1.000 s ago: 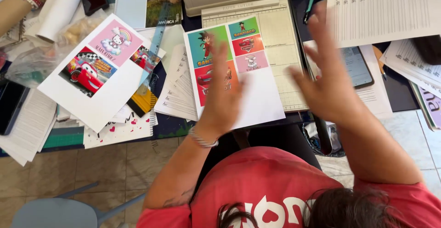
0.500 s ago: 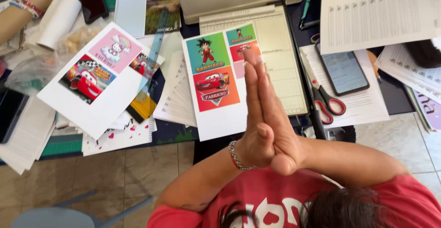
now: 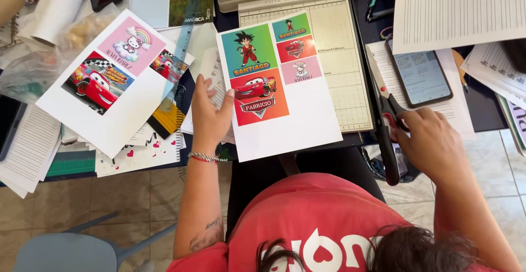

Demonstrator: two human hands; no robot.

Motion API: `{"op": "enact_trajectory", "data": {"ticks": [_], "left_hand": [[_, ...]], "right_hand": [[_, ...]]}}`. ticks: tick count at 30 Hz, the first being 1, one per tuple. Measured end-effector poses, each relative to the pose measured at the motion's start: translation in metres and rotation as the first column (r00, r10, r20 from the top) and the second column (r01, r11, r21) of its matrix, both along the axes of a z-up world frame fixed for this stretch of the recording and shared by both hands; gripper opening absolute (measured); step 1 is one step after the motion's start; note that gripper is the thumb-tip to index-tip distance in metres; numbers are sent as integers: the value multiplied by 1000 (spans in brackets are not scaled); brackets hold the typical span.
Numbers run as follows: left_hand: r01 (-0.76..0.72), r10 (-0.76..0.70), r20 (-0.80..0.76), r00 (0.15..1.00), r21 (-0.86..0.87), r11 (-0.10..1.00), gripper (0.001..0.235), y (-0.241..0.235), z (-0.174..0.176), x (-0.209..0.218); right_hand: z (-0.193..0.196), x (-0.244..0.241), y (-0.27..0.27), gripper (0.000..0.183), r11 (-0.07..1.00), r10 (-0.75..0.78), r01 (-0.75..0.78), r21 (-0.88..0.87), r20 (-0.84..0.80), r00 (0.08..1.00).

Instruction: Trimming printed stickers using a manual paper cutter

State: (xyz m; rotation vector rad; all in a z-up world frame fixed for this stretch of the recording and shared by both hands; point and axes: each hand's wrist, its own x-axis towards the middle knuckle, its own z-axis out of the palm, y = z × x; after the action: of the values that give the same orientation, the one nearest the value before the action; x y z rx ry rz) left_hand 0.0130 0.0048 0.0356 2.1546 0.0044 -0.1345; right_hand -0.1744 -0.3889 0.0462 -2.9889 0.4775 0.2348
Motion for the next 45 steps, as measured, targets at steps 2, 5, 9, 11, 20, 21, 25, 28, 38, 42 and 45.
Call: {"op": "enact_trajectory", "data": {"ticks": [2, 5, 9, 11, 20, 21, 25, 28, 38, 42, 45], "left_hand": [[-16, 13, -54, 998, -55, 998, 90, -4, -2, 7], [-60, 36, -155, 987, -155, 986, 90, -8, -4, 19], [-84, 41, -230, 972, -180, 980, 85, -9, -8, 33], [-76, 4, -252, 968, -279, 957, 61, -6, -9, 35], [-221, -78, -400, 913, -647, 730, 36, 21, -18, 26], [-221, -78, -376, 923, -687, 692, 42, 25, -26, 24], [-229, 3, -259, 966, -850, 475, 34, 27, -37, 11], [-379, 47, -379, 924, -895, 237, 52, 24, -32, -5], [-217, -387, -166, 907, -972, -91, 26, -35, -47, -50], [-98, -387, -68, 920, -993, -58, 33, -48, -33, -66], [-128, -381, -135, 915, -991, 42, 33, -53, -31, -77]], "right_hand": [[4, 10, 4, 35, 999, -37, 37, 5, -46, 998], [3, 20, 5, 40, 998, -65, 64, -16, -91, 994], [-3, 29, -1, 42, 996, -76, 68, -58, -144, 987], [-1, 30, -5, 43, 996, -84, 79, -37, -151, 985], [53, 21, -15, 56, 994, -106, 99, -45, -192, 976], [55, 18, -17, 49, 993, -116, 113, -28, -179, 977], [53, -9, -35, 48, 993, -114, 115, 13, -72, 991], [38, -24, -49, 51, 990, -140, 136, 42, 108, 984], [28, 7, 26, 43, 257, -584, -193, 947, 311, 750], [6, 30, 32, 69, -2, -590, -261, 965, 210, 780], [16, 40, 45, 39, 13, -654, -263, 965, 207, 728]]}}
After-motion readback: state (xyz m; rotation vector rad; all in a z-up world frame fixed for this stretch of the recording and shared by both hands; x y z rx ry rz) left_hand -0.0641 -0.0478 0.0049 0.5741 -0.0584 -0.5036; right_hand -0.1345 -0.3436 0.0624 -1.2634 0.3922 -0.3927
